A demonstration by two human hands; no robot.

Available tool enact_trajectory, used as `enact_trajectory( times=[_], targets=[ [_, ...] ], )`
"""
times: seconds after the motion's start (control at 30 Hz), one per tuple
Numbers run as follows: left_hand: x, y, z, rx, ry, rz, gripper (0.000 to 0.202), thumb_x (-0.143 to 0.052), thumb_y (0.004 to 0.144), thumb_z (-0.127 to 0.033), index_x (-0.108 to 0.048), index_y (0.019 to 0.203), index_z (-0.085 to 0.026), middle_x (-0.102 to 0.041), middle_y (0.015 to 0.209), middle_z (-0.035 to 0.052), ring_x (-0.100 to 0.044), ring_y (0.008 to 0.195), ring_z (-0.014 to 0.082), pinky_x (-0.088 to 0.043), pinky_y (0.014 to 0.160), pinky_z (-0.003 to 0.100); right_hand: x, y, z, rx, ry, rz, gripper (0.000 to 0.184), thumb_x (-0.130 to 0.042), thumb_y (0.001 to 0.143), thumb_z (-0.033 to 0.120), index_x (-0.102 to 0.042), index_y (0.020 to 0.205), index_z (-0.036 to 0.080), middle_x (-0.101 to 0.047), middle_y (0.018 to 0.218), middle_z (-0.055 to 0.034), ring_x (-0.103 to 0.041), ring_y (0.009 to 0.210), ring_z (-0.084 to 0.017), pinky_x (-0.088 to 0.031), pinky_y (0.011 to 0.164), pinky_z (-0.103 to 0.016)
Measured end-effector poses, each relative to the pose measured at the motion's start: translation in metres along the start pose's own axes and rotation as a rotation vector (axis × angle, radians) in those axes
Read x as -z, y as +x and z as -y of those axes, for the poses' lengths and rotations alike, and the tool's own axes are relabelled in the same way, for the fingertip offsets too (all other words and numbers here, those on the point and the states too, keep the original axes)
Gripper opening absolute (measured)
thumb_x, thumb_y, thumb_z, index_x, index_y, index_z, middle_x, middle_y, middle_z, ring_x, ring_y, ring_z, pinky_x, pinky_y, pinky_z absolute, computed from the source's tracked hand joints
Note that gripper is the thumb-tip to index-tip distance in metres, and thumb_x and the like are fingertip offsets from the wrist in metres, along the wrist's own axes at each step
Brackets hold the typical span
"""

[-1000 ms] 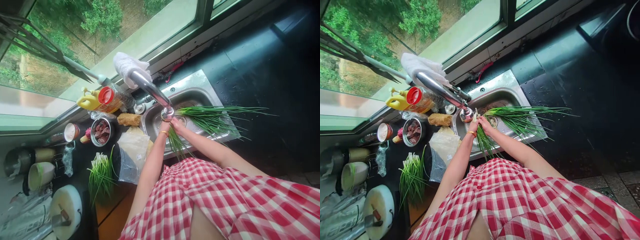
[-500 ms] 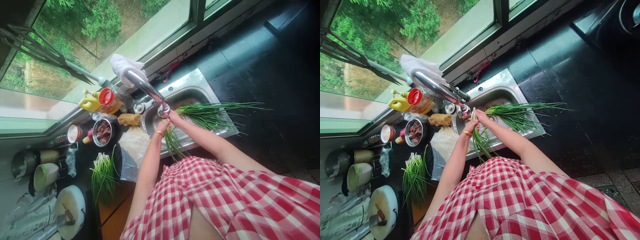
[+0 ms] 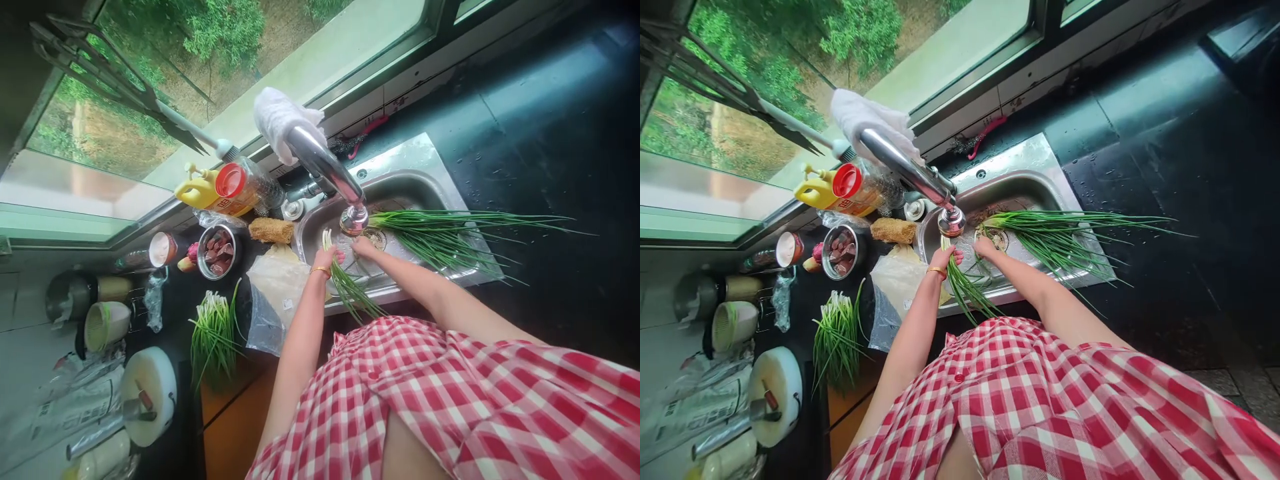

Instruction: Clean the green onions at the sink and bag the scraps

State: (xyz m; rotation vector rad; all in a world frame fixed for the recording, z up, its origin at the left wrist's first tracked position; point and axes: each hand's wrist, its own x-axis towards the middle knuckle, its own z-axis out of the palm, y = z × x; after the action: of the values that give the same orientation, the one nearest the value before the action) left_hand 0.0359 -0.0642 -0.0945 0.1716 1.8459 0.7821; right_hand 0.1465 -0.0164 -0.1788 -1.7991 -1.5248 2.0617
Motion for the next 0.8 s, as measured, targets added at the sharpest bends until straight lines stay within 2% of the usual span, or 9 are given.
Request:
enact_trajectory(
  times=[0.1, 0.23, 0.33, 0.43, 0.5, 0.57, 0.63, 0.7, 0.8],
  targets=[
    [-0.013, 0.004, 0.0, -0.092, 0.05, -0.005, 0.013, -0.068, 0.072, -0.015, -0.057, 0.079, -0.015, -0.063, 0.066, 0.0009, -0.059, 0.058, 0.011, -0.046, 0.058, 0.022, 0.013, -0.017, 0.006, 0.095, 0.172, 0.096, 0.017, -0.054, 0.088, 0.029, -0.058, 0.083, 0.014, -0.069, 0.083, -0.0106, -0.065, 0.071, -0.015, -0.052, 0.065, -0.024],
    [-0.035, -0.002, -0.006, -0.19, 0.183, 0.09, 0.011, -0.068, 0.074, -0.017, -0.058, 0.08, -0.018, -0.056, 0.056, -0.0035, -0.051, 0.049, 0.0088, -0.038, 0.049, 0.019, 0.032, -0.041, 0.008, 0.261, 0.598, 0.097, 0.028, -0.071, 0.073, 0.038, -0.055, 0.08, 0.016, -0.058, 0.061, 0.0023, -0.049, 0.049, -0.007, -0.037, 0.043, -0.017],
    [-0.045, -0.012, -0.014, -0.219, 0.25, 0.14, 0.011, -0.065, 0.079, -0.021, -0.056, 0.076, -0.017, -0.052, 0.05, -0.0042, -0.044, 0.042, 0.007, -0.032, 0.044, 0.019, 0.046, -0.047, 0.014, 0.229, 0.828, 0.077, 0.031, -0.075, 0.07, 0.037, -0.051, 0.068, 0.017, -0.05, 0.051, 0.005, -0.041, 0.044, -0.006, -0.034, 0.04, -0.017],
    [-0.049, -0.022, -0.023, -0.225, 0.233, 0.194, 0.015, -0.066, 0.08, -0.026, -0.056, 0.074, -0.017, -0.049, 0.048, -0.005, -0.04, 0.041, 0.0057, -0.03, 0.043, 0.018, 0.06, -0.042, 0.023, 0.189, 1.0, 0.07, 0.026, -0.073, 0.074, 0.028, -0.051, 0.067, 0.017, -0.052, 0.053, 0.0036, -0.044, 0.046, -0.006, -0.04, 0.045, -0.017],
    [-0.049, -0.026, -0.029, -0.207, 0.204, 0.208, 0.016, -0.069, 0.079, -0.029, -0.058, 0.076, -0.017, -0.046, 0.047, -0.0062, -0.037, 0.04, 0.0051, -0.029, 0.043, 0.018, 0.071, -0.036, 0.028, 0.179, 1.076, -0.015, 0.024, -0.071, 0.077, 0.024, -0.05, 0.068, 0.017, -0.054, 0.056, 0.0028, -0.048, 0.049, -0.006, -0.044, 0.05, -0.017],
    [-0.046, -0.028, -0.033, -0.191, 0.191, 0.202, 0.018, -0.072, 0.076, -0.03, -0.06, 0.076, -0.016, -0.043, 0.046, -0.0069, -0.035, 0.04, 0.005, -0.028, 0.043, 0.019, 0.084, -0.033, 0.031, 0.168, 1.118, -0.124, 0.021, -0.066, 0.082, 0.025, -0.05, 0.07, 0.017, -0.057, 0.061, 0.0014, -0.052, 0.053, -0.007, -0.047, 0.054, -0.018],
    [-0.044, -0.031, -0.038, -0.234, 0.152, 0.19, 0.02, -0.073, 0.075, -0.033, -0.063, 0.077, -0.015, -0.048, 0.048, -0.0048, -0.041, 0.043, 0.0063, -0.033, 0.046, 0.02, 0.095, -0.035, 0.031, 0.156, 1.071, -0.11, 0.015, -0.061, 0.086, 0.028, -0.054, 0.079, 0.016, -0.063, 0.07, -0.0018, -0.057, 0.06, -0.009, -0.048, 0.058, -0.02],
    [-0.044, -0.034, -0.043, -0.331, 0.062, 0.18, 0.024, -0.074, 0.074, -0.036, -0.065, 0.081, -0.015, -0.059, 0.059, -0.0004, -0.054, 0.055, 0.0098, -0.042, 0.056, 0.021, 0.099, -0.044, 0.032, 0.2, 0.937, 0.054, 0.018, -0.062, 0.085, 0.029, -0.059, 0.096, 0.015, -0.068, 0.085, -0.0054, -0.062, 0.072, -0.012, -0.048, 0.063, -0.023],
    [-0.052, -0.041, -0.054, -0.44, -0.058, 0.179, 0.028, -0.074, 0.073, -0.037, -0.066, 0.091, -0.016, -0.069, 0.078, 0.0048, -0.065, 0.08, 0.0166, -0.049, 0.071, 0.025, 0.093, -0.062, 0.038, 0.425, 0.727, 0.292, 0.039, -0.07, 0.078, 0.032, -0.06, 0.113, 0.017, -0.069, 0.095, -0.0044, -0.061, 0.081, -0.013, -0.047, 0.07, -0.024]
  ],
)
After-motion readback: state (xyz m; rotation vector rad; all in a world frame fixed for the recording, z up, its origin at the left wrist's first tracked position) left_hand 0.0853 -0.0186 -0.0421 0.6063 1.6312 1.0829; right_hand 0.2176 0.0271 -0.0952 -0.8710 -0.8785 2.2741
